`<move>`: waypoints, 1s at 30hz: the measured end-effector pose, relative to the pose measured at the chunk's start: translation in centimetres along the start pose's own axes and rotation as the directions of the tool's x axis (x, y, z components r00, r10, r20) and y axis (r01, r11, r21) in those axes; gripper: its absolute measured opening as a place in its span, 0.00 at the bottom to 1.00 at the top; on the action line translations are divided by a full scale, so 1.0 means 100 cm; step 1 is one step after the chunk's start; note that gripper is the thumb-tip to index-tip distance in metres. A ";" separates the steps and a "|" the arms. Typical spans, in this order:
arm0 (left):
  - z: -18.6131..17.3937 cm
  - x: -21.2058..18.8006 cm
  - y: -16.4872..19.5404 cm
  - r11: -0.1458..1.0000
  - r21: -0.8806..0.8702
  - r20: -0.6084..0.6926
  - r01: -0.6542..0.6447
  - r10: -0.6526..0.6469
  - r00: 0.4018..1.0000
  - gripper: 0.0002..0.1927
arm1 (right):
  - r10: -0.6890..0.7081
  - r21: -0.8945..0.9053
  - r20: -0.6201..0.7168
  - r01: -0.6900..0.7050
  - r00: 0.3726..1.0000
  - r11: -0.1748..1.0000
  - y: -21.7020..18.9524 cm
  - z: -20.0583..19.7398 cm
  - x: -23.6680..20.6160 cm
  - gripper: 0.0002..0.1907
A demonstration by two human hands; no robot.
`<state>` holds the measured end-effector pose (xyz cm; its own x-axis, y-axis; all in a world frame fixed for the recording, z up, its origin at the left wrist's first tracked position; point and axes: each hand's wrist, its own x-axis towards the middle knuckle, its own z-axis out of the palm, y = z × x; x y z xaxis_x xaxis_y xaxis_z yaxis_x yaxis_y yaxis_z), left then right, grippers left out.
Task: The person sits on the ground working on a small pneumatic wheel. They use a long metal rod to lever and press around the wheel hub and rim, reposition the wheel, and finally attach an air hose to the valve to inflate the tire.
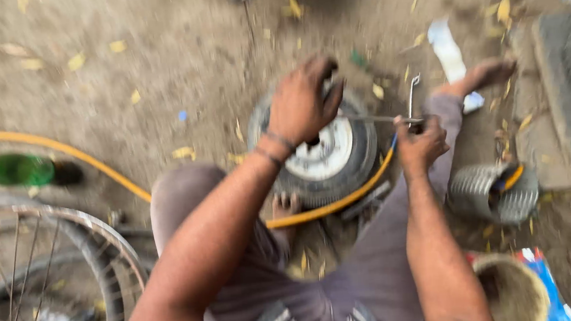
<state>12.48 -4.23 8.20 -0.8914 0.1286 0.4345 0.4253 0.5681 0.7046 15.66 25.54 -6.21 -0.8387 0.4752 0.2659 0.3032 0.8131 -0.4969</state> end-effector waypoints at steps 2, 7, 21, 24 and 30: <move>-0.005 0.001 0.008 0.999 -0.025 -0.034 -0.039 0.039 0.999 0.12 | -0.543 0.099 -0.048 0.545 0.838 0.832 -0.054 -0.010 0.022 0.19; -0.008 -0.004 0.012 0.993 0.093 -0.110 -0.066 0.076 0.991 0.13 | -0.884 0.094 0.033 0.879 0.467 0.468 -0.162 0.009 0.049 0.07; 0.067 -0.029 -0.016 0.945 0.324 0.143 0.043 -0.094 0.985 0.33 | -0.966 0.150 0.178 0.965 0.186 0.213 -0.148 0.010 0.132 0.32; 0.069 -0.025 -0.002 0.950 0.309 0.109 0.037 -0.074 0.991 0.37 | -0.865 0.032 0.380 0.930 0.328 0.366 -0.149 -0.002 0.151 0.35; 0.069 0.003 -0.047 0.938 0.337 0.121 -0.080 0.041 0.992 0.29 | -0.866 -0.058 0.123 0.874 0.486 0.482 -0.096 0.028 0.114 0.36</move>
<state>9.17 -1.25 1.16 -0.8855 0.2494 0.3919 0.4177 0.7967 0.4368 1.89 22.21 -0.72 -0.7252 -0.5142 0.4579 -0.5609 0.8269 0.0404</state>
